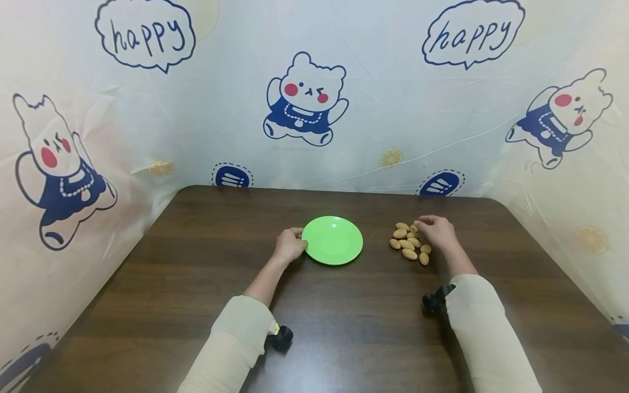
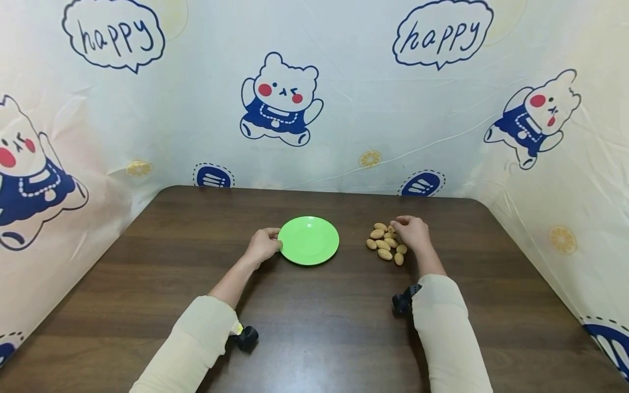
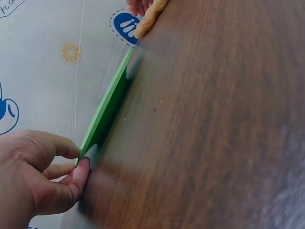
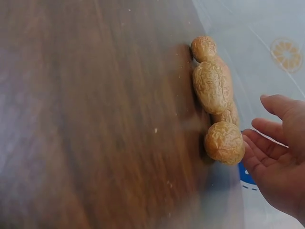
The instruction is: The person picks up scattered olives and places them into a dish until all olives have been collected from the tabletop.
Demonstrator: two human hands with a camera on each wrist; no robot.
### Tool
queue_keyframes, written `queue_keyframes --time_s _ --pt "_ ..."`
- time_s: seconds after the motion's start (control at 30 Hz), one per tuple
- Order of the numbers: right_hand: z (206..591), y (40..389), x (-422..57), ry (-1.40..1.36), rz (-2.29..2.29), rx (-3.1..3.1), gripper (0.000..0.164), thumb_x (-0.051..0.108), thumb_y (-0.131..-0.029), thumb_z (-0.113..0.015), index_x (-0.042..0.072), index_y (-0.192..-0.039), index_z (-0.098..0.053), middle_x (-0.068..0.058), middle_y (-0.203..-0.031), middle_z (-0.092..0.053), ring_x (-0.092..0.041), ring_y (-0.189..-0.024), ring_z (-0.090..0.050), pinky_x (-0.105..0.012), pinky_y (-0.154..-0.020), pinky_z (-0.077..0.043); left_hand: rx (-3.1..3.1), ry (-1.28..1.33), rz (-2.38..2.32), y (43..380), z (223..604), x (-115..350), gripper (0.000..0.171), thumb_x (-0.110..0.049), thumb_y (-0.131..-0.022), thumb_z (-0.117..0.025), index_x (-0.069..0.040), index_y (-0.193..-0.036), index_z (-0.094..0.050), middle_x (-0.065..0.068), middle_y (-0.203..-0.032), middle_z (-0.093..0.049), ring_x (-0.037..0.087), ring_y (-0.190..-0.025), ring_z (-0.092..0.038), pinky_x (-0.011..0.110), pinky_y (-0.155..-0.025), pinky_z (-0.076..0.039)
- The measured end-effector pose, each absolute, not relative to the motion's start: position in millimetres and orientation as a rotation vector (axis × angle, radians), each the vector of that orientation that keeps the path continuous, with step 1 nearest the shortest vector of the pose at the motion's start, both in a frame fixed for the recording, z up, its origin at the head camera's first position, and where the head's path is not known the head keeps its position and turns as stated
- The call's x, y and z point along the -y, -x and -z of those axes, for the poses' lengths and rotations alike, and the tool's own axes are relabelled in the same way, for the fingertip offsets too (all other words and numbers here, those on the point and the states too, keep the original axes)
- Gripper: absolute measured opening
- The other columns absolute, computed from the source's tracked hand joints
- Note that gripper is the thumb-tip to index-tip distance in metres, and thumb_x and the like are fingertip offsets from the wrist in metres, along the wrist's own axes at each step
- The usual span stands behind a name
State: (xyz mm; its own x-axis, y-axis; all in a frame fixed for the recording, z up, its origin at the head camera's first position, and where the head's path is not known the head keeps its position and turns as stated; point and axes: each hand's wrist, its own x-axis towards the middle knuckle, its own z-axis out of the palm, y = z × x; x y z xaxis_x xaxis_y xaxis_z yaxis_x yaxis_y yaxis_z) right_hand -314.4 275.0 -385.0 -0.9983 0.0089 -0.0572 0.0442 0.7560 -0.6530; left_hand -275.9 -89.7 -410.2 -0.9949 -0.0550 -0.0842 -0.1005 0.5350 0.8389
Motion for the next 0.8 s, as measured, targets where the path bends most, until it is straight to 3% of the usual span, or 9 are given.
queue_keyframes --time_s 0.3,0.8 --pt "388 322 -271 -0.115 1.041 -2.854 0.048 0.028 -0.096 -0.046 -0.005 -0.130 -0.048 -0.027 -0.133 -0.042 -0.042 -0.120 -0.037 -0.051 -0.095 -0.035 -2.689 0.144 -1.517 277 411 91 0.049 0.000 -0.083 -0.054 0.003 -0.132 -0.049 0.013 -0.110 -0.059 0.020 -0.083 -0.049 0.025 -0.060 -0.038" --pt "395 328 -272 -0.126 1.013 -2.876 0.045 0.023 -0.094 -0.050 -0.008 -0.127 -0.050 -0.029 -0.129 -0.045 -0.043 -0.118 -0.039 -0.050 -0.095 -0.036 -2.686 0.151 -1.513 277 410 90 0.049 0.000 -0.083 -0.053 0.002 -0.131 -0.049 0.013 -0.110 -0.059 0.021 -0.086 -0.050 0.025 -0.061 -0.039"
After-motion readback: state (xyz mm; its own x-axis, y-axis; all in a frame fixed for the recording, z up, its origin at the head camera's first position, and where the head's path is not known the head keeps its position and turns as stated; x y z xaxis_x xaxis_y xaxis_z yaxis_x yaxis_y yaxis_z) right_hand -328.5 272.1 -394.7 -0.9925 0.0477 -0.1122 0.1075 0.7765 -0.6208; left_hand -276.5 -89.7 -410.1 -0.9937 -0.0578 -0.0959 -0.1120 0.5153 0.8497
